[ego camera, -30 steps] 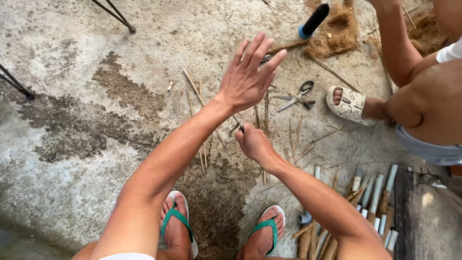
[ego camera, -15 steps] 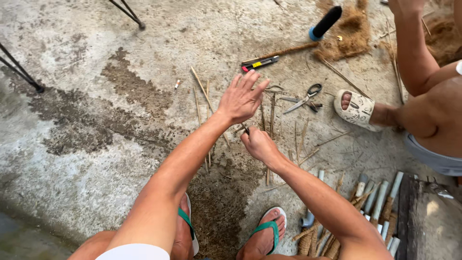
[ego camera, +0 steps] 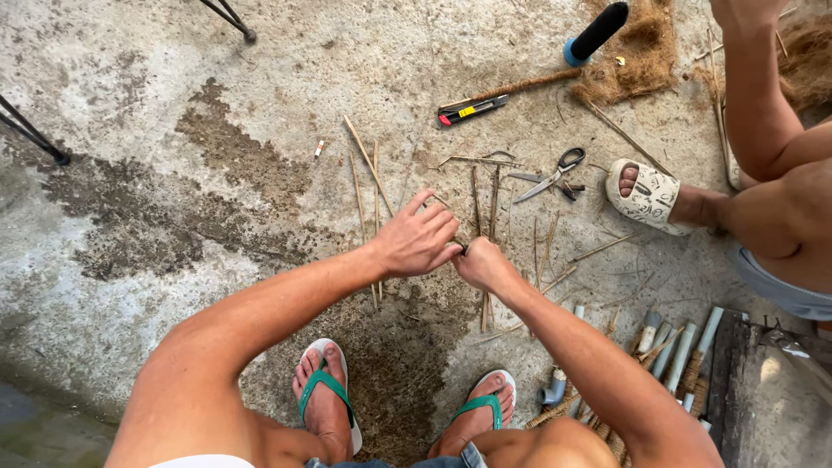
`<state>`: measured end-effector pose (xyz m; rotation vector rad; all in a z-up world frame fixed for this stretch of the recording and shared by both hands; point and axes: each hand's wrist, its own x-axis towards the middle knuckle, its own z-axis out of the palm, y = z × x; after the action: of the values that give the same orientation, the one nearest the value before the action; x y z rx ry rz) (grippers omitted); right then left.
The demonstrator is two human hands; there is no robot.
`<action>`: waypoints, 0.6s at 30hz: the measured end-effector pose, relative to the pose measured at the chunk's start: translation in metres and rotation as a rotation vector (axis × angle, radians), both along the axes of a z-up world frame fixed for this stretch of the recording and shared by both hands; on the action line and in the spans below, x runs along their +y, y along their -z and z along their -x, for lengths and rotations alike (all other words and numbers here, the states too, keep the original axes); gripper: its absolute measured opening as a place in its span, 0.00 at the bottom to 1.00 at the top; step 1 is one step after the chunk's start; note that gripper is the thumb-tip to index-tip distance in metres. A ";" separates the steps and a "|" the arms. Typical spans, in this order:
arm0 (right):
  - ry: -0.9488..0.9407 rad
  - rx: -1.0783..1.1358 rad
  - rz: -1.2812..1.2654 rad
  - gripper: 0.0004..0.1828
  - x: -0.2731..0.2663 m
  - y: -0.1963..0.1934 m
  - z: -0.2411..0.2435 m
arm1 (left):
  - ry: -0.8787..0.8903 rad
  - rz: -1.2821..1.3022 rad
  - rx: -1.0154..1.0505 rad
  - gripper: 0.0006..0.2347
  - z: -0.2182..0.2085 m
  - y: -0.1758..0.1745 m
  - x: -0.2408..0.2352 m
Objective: The person sits on a concrete floor and uses a knife to sharpen the ends of thin wooden sticks. They hold each stick with one hand and scrape the blade along the wood to create a point, occasionally inspecting the result. A second person is visible nearby, also working with similar materials.
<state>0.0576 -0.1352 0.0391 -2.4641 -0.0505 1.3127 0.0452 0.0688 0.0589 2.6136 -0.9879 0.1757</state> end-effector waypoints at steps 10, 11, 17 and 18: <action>-0.089 -0.215 -0.020 0.19 -0.010 0.006 0.035 | 0.012 0.059 -0.039 0.18 0.034 0.032 -0.021; -0.092 -0.217 -0.025 0.16 -0.012 0.007 0.041 | 0.030 0.078 -0.043 0.18 0.037 0.033 -0.022; -0.049 -0.208 -0.019 0.09 -0.023 0.020 0.082 | 0.061 0.201 -0.129 0.15 0.066 0.033 -0.032; -0.067 -0.218 -0.010 0.09 -0.023 0.024 0.088 | 0.067 0.231 -0.129 0.15 0.070 0.035 -0.030</action>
<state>-0.0302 -0.1578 0.0147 -2.6067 -0.1948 1.0606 -0.0247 0.0385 0.0242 2.3806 -1.0295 0.4199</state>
